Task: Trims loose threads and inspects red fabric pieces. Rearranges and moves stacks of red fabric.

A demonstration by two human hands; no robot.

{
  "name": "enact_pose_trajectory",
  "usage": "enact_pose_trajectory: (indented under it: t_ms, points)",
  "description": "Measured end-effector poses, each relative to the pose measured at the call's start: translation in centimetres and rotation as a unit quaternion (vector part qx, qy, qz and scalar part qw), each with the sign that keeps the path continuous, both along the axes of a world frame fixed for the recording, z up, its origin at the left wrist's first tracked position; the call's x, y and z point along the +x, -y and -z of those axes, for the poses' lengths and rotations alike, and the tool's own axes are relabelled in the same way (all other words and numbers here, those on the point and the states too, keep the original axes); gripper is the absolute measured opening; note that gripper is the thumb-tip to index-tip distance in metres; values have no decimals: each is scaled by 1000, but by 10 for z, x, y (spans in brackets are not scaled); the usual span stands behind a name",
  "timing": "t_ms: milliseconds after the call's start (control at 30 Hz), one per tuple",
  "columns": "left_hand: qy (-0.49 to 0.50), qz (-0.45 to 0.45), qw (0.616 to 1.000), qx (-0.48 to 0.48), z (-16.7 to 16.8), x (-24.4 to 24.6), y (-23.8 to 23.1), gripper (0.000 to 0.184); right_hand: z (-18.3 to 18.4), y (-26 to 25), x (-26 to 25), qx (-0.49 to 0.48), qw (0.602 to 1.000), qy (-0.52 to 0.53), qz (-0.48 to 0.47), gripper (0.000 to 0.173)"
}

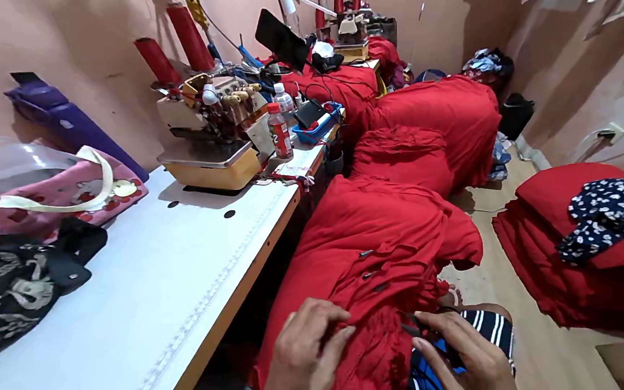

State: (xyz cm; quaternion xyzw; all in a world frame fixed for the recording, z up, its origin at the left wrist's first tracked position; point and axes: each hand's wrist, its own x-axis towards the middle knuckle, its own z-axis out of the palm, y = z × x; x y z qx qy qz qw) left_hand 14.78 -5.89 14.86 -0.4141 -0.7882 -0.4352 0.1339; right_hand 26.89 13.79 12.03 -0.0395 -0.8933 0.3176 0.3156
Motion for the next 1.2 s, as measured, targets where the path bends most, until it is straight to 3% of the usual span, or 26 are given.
enact_pose_trajectory:
  t_ms: [100,200,300,400,500,600,800,1033,1200]
  points:
    - [33,-52,995,81,7,-23,15,16,1,0,-3,-1,1000,3,-9,24]
    - [59,-175,983,7,32,-47,18,19,3,0,-5,10,1000,4,-5,24]
    - [146,-150,974,-90,49,-52,20,20,2,-1,-7,15,1000,10,-6,25]
    - [48,-135,987,-75,42,-47,22,22,3,-2,-7,18,1000,14,-9,25]
    - [-69,-61,995,-36,30,-52,19,18,1,-2,-10,23,1000,12,-14,25]
    - [-100,6,993,-54,21,-60,17,19,-2,-1,-11,28,999,11,-16,25]
    - [-19,-22,996,-84,14,-56,30,26,-6,-1,-11,30,999,28,-21,25]
    - [0,40,995,-97,24,-42,22,28,-20,6,-20,43,997,25,-55,24]
    - [-10,19,998,-51,32,-46,9,14,-29,24,-47,49,992,-23,-115,23]
